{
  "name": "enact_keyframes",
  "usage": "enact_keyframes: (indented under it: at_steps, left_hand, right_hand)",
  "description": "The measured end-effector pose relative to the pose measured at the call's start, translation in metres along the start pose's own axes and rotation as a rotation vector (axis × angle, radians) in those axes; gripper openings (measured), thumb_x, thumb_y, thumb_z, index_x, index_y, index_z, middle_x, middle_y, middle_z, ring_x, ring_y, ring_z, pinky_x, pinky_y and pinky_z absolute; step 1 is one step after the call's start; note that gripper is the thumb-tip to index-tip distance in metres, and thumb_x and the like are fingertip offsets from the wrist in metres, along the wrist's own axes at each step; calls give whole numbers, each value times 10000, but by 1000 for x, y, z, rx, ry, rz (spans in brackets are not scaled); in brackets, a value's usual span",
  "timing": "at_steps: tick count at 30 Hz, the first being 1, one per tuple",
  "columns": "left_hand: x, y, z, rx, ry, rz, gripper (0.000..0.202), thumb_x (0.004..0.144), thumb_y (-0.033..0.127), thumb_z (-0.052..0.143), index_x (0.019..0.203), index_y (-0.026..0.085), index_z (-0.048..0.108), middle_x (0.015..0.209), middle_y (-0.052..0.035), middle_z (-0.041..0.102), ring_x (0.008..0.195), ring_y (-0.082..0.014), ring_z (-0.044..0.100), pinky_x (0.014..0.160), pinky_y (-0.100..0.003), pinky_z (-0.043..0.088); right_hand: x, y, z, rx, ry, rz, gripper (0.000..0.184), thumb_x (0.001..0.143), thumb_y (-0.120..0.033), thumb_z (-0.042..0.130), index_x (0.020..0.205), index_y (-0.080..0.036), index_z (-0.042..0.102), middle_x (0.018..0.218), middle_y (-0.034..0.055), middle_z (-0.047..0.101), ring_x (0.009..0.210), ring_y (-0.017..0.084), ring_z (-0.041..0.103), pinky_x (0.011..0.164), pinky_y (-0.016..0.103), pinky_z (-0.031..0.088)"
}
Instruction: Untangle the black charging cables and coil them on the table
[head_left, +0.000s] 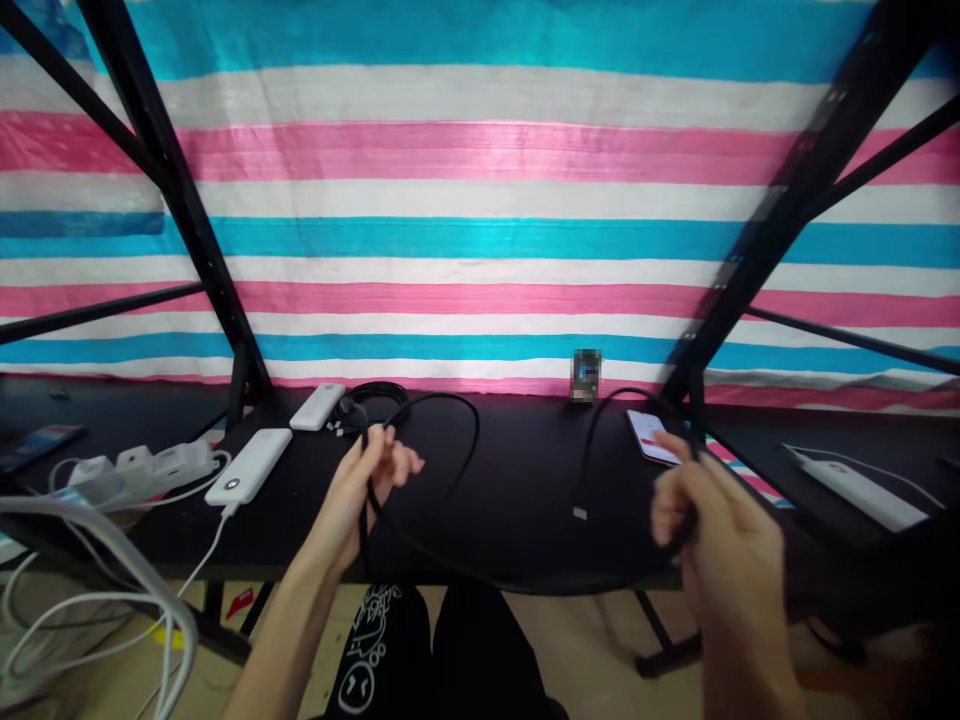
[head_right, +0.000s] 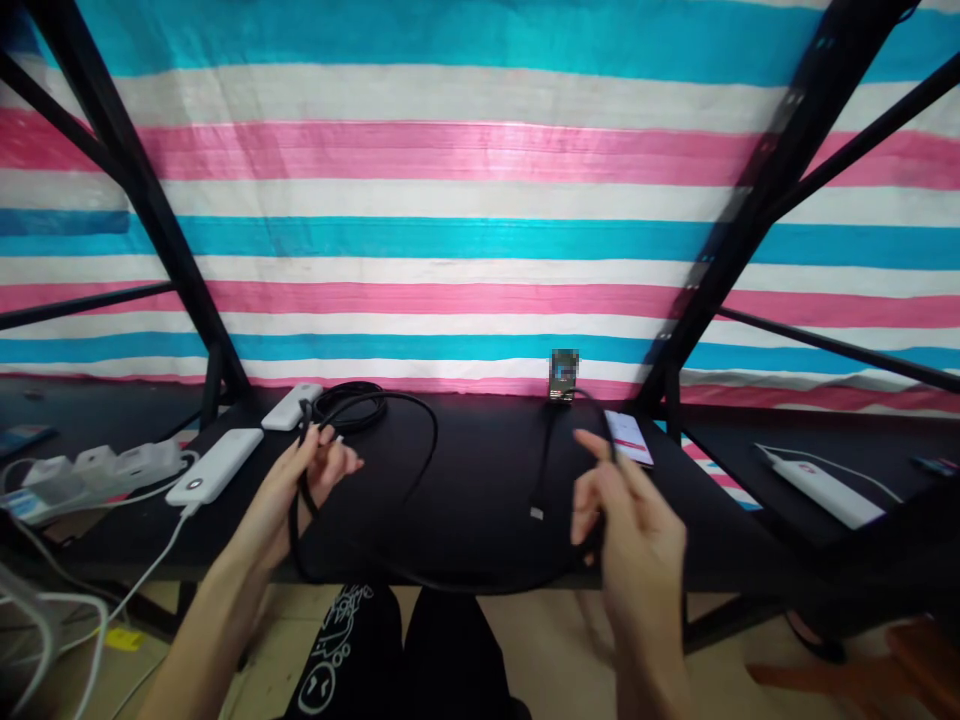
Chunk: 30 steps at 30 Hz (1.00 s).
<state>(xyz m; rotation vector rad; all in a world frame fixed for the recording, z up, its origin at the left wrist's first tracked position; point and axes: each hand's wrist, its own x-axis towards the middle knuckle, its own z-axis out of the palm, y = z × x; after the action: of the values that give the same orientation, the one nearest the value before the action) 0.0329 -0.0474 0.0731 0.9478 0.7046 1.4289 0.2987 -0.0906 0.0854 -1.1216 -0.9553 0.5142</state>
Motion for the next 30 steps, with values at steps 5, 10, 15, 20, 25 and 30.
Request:
enact_keyframes:
  at_steps: [5,10,15,20,25,30]
  left_hand:
    - [-1,-1,46,241,-162,-101,342,810,485,543,915,163,592,1054,-90,653,970,-206,616,893,-335,454]
    - [-5,-8,47,261,-152,-228,324,724,435,660,873,177,534,836,-45,674,827,-184,656,736,-287,515]
    - [-3,3,16,449,-153,-126,296,775,430,598,883,177,489,674,-27,678,480,-148,627,454,-225,466]
    - [5,24,-18,549,98,138,306,788,475,557,771,170,543,536,-3,619,537,-154,629,549,-238,495]
    - [14,44,-36,632,233,323,346,752,536,564,697,194,563,542,-15,618,697,-214,653,660,-296,517]
    - [17,49,-1,892,-73,388,306,815,428,512,714,201,692,774,-62,702,842,-223,627,833,-335,467]
  right_hand:
    - [-38,-11,56,-233,-566,-173,368,888,-333,477,1228,-216,551,769,37,630,615,153,599,547,264,517]
    - [-51,-6,78,-394,-653,-352,283,913,-263,427,1146,-226,582,1035,85,616,911,215,597,792,340,495]
    - [-15,6,46,-277,-426,-190,220,913,-323,459,955,-218,649,627,-24,521,429,85,458,416,205,383]
    - [25,15,5,-240,-308,-317,238,909,-349,463,1033,-251,641,795,12,593,580,113,552,493,221,437]
    - [39,2,-16,-410,-574,-506,252,907,-257,444,935,-294,692,963,40,614,924,201,570,818,360,471]
    - [31,-24,16,-490,-814,-705,336,920,-172,414,1072,-347,657,1137,42,548,1074,208,513,936,423,422]
